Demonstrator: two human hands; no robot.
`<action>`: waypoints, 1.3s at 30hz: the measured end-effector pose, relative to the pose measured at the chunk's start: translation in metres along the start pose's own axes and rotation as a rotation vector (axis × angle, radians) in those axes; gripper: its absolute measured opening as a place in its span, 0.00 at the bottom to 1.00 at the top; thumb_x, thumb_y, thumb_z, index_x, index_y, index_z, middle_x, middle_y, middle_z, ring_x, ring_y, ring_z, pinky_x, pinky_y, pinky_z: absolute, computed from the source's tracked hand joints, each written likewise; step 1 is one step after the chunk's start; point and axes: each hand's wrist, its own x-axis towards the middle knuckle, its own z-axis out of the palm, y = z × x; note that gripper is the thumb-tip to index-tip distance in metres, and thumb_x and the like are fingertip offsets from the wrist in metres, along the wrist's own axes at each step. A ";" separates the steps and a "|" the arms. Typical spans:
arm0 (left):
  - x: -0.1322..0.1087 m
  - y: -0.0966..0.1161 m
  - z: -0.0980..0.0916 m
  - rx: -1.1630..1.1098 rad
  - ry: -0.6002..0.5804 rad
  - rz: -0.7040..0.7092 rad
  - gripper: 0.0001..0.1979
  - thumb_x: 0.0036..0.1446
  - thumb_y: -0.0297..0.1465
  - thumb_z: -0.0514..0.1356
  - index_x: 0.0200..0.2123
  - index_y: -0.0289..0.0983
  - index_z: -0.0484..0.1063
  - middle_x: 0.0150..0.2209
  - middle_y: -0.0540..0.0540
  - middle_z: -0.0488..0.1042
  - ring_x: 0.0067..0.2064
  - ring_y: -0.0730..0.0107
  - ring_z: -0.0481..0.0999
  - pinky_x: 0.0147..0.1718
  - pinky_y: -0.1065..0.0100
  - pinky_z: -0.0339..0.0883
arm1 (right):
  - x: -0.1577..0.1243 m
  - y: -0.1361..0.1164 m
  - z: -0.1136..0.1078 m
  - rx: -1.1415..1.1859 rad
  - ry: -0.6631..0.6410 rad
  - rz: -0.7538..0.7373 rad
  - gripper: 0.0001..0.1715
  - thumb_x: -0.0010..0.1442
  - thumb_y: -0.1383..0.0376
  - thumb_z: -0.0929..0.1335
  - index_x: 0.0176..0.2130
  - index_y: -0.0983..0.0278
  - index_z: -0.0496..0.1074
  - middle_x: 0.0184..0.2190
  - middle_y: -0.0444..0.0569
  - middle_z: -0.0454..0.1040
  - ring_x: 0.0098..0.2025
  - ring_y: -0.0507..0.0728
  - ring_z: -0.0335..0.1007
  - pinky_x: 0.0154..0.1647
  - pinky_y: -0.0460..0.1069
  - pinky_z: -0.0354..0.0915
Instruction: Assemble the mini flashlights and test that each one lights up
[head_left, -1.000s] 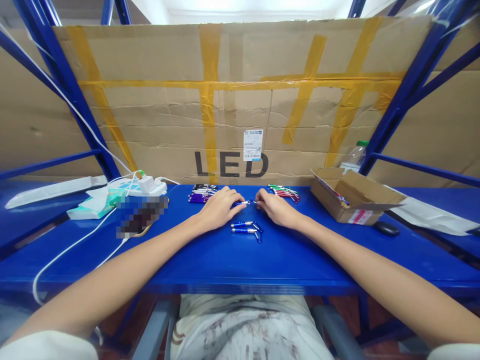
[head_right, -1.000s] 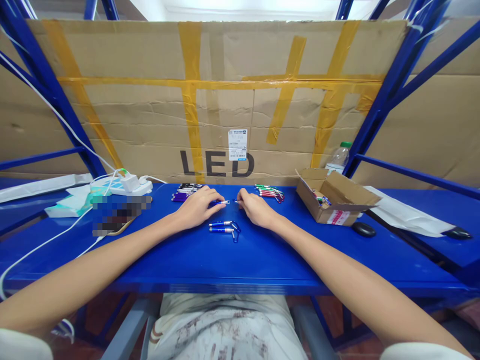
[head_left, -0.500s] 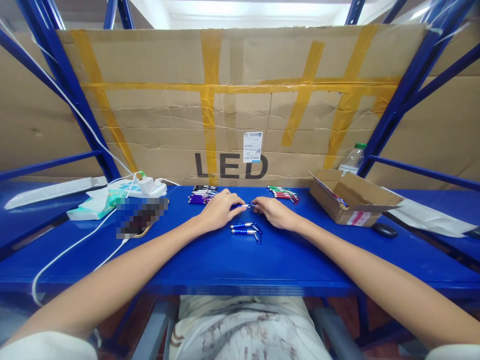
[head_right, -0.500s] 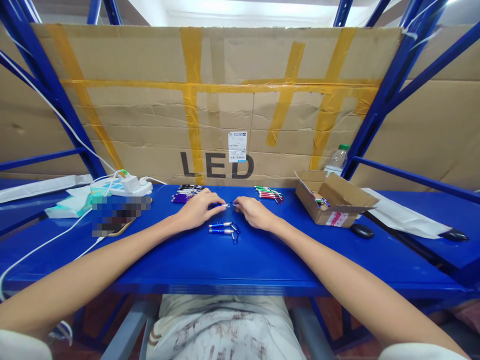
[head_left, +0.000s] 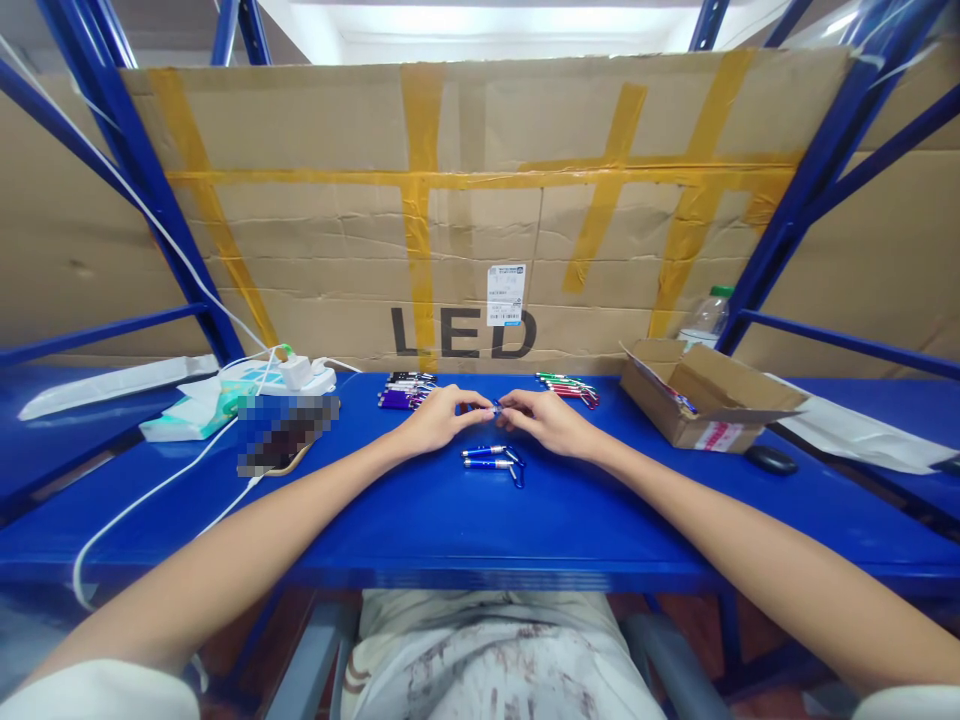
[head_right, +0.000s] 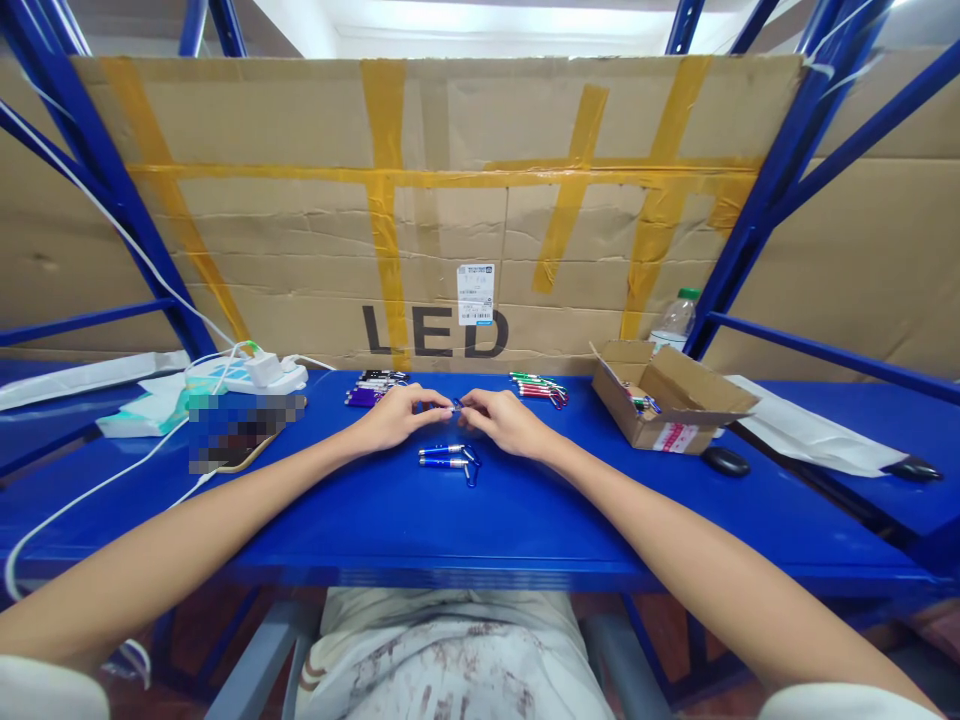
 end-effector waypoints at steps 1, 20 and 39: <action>0.000 0.001 -0.001 -0.006 -0.002 0.002 0.12 0.68 0.41 0.64 0.48 0.44 0.86 0.43 0.48 0.86 0.43 0.60 0.77 0.45 0.63 0.65 | 0.000 0.000 0.000 0.017 0.013 0.006 0.13 0.72 0.60 0.65 0.47 0.63 0.78 0.38 0.52 0.85 0.40 0.60 0.83 0.44 0.52 0.75; 0.000 0.002 0.001 -0.360 -0.102 0.014 0.20 0.68 0.47 0.62 0.46 0.35 0.83 0.41 0.42 0.86 0.41 0.64 0.79 0.42 0.65 0.70 | -0.004 -0.005 -0.006 -0.433 0.096 -0.205 0.21 0.77 0.59 0.61 0.53 0.60 0.81 0.44 0.56 0.85 0.43 0.63 0.81 0.46 0.53 0.69; -0.003 0.003 -0.003 0.296 0.152 0.151 0.16 0.74 0.43 0.57 0.50 0.41 0.79 0.48 0.45 0.84 0.48 0.57 0.80 0.52 0.58 0.67 | 0.000 -0.013 0.000 -0.076 0.153 -0.019 0.15 0.72 0.59 0.66 0.44 0.62 0.81 0.36 0.49 0.85 0.38 0.60 0.81 0.43 0.52 0.71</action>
